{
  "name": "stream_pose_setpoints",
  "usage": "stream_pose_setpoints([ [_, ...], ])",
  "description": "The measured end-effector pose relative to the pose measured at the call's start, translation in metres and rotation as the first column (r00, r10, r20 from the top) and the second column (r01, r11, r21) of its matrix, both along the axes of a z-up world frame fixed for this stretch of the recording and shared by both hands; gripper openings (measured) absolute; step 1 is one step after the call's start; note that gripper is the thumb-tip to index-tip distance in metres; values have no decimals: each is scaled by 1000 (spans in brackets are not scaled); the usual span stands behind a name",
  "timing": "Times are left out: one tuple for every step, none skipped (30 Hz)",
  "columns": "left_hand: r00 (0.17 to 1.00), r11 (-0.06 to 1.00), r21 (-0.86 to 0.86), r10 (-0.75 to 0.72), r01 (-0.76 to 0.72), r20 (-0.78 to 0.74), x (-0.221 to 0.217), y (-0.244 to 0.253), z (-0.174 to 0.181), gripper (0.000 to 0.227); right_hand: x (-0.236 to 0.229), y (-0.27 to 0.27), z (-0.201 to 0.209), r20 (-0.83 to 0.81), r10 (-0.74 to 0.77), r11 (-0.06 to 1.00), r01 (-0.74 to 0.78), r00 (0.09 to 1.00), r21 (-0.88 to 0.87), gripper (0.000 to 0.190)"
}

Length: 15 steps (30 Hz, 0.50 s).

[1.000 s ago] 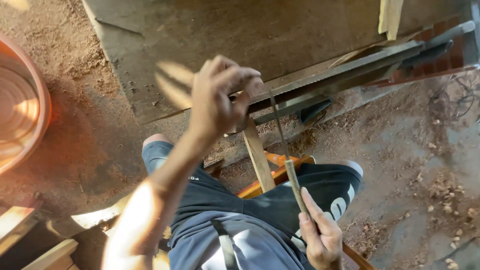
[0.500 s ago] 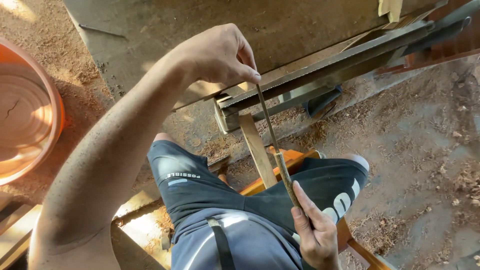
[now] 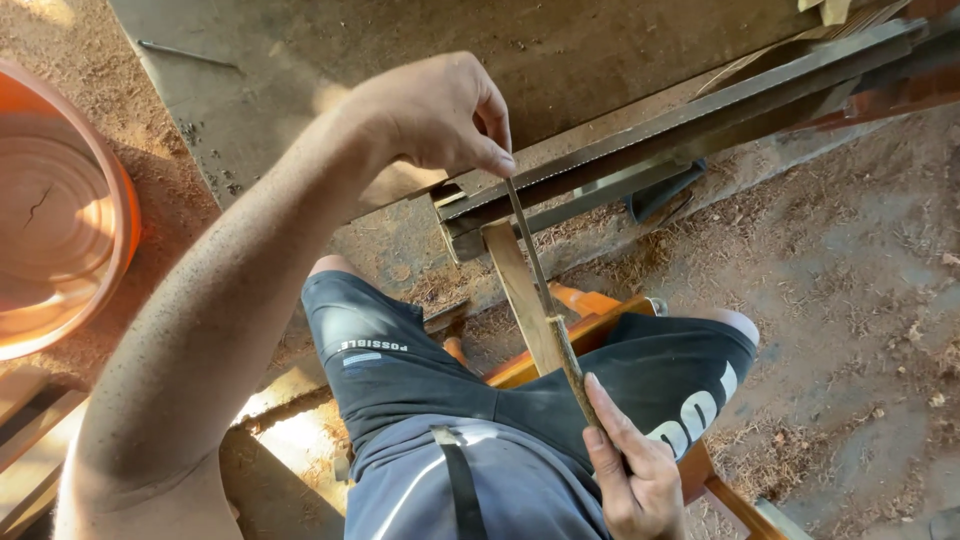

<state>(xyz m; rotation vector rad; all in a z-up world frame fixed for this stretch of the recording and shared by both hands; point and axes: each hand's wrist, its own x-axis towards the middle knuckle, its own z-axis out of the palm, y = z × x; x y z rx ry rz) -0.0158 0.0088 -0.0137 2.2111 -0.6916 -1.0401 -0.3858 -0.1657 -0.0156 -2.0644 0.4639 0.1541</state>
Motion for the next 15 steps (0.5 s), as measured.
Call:
stream_pose_setpoints([
  [1000,999,37,8,-8,7,3,0,4,23,4,2,1,-17,-11,999,11,1000,-30,48],
  [1000,999,39,7,-8,4,8,1,1,23,13,4,1,-20,-12,1000,11,1000,-28,48],
  [999,999,31,35,-35,12,13,2,-1,23,22,6,2,-11,1,1000,-1,1000,-31,48],
  [998,998,25,64,-64,21,19,4,-2,24,31,7,3,-2,14,999,-15,1000,-32,47],
  [998,998,28,64,-64,20,23,5,-2,24,38,10,3,-4,15,999,-15,1000,-29,47],
  [996,995,64,74,-78,53,27,6,-1,26,46,12,2,110,78,996,-74,991,-43,45],
  [993,991,99,84,-92,87,32,7,0,29,53,15,1,221,142,989,-131,965,-63,43],
  [992,990,101,85,-94,89,39,8,-8,29,58,15,-3,223,143,989,-133,964,-61,43],
  [993,994,68,73,-80,97,47,9,-16,30,62,15,-6,234,147,989,-137,961,-59,44],
  [993,997,35,60,-64,103,53,9,-25,32,64,16,-9,242,150,989,-140,959,-58,45],
  [993,997,36,60,-64,103,52,10,-22,32,64,16,-10,242,149,989,-140,959,-56,45],
  [990,995,53,74,-81,119,52,10,-19,33,65,16,-10,189,92,996,-94,978,-2,46],
  [987,993,70,89,-99,135,53,10,-15,35,66,16,-9,131,39,998,-46,991,51,46],
  [986,992,70,91,-101,143,50,7,-3,35,62,13,-6,139,41,997,-48,989,52,46],
  [991,998,38,54,-59,126,47,5,8,33,57,10,-2,166,42,998,-48,985,32,46],
])
